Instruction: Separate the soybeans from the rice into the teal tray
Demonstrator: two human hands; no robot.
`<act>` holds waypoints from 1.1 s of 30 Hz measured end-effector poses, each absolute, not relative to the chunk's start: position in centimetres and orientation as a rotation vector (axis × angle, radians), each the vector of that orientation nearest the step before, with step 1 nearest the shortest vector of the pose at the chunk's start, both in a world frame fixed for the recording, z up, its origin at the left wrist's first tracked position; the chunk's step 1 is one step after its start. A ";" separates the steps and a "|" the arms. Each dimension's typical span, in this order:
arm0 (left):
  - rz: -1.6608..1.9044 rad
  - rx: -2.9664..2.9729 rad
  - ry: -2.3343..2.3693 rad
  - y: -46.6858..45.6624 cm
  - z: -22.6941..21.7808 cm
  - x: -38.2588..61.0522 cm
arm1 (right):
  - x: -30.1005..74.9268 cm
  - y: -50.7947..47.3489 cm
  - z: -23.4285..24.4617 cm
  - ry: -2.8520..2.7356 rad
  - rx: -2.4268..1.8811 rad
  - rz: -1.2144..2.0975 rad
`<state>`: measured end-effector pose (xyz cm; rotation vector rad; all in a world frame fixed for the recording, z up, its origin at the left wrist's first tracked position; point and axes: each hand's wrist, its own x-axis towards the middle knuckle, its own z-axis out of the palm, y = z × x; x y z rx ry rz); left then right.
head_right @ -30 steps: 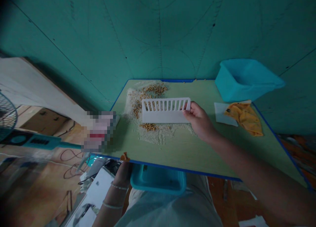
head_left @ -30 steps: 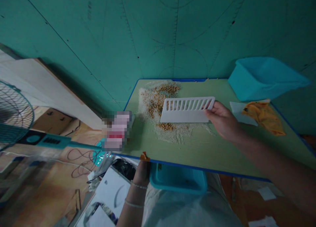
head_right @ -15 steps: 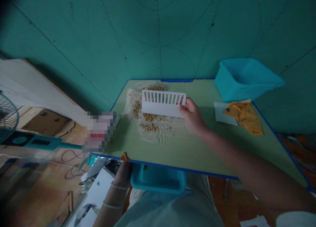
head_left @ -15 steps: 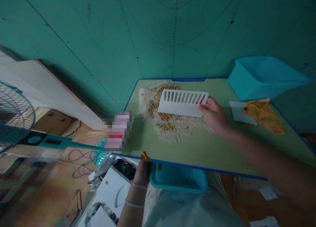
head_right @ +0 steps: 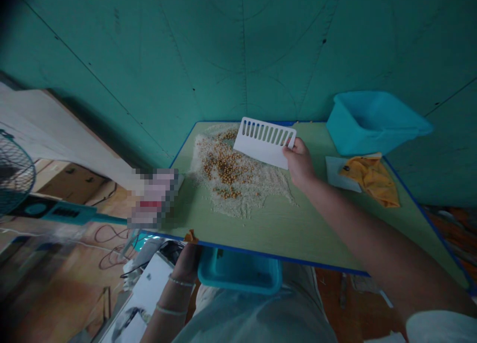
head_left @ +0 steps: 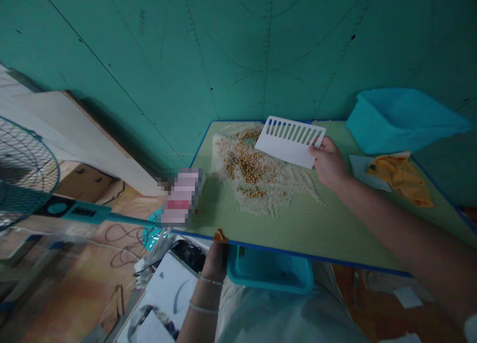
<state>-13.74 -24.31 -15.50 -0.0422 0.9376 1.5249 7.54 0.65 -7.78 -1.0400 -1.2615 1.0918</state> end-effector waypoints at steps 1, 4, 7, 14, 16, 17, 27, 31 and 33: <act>1.521 -0.044 0.942 -24.3 -15.5 -13.7 | 7.5 0.5 -7.9 -1.263 -1.044 1.098; 1.512 -0.049 0.954 -24.2 -15.7 -13.8 | 7.2 -0.3 -8.0 -1.265 -1.048 1.130; 1.500 -0.058 0.962 -24.1 -15.9 -13.7 | 6.8 -1.1 -7.9 -1.274 -1.046 1.168; 1.471 -0.071 0.955 -24.3 -15.8 -13.6 | 6.4 -3.2 -7.4 -1.307 -1.031 1.227; 1.461 -0.077 0.955 -24.3 -16.0 -13.6 | 6.6 -3.9 -7.3 -1.323 -1.029 1.242; 1.459 -0.079 0.957 -24.3 -16.2 -13.6 | 6.7 -4.2 -7.2 -1.334 -1.027 1.251; 1.488 -0.055 0.963 -24.1 -16.1 -13.3 | 7.2 -6.6 -6.5 -1.397 -1.025 1.317; 1.493 -0.055 0.979 -24.2 -15.8 -13.2 | 7.2 -7.4 -6.2 -1.418 -1.025 1.349; 1.499 -0.053 0.983 -24.2 -15.8 -13.2 | 7.3 -7.7 -6.1 -1.426 -1.026 1.361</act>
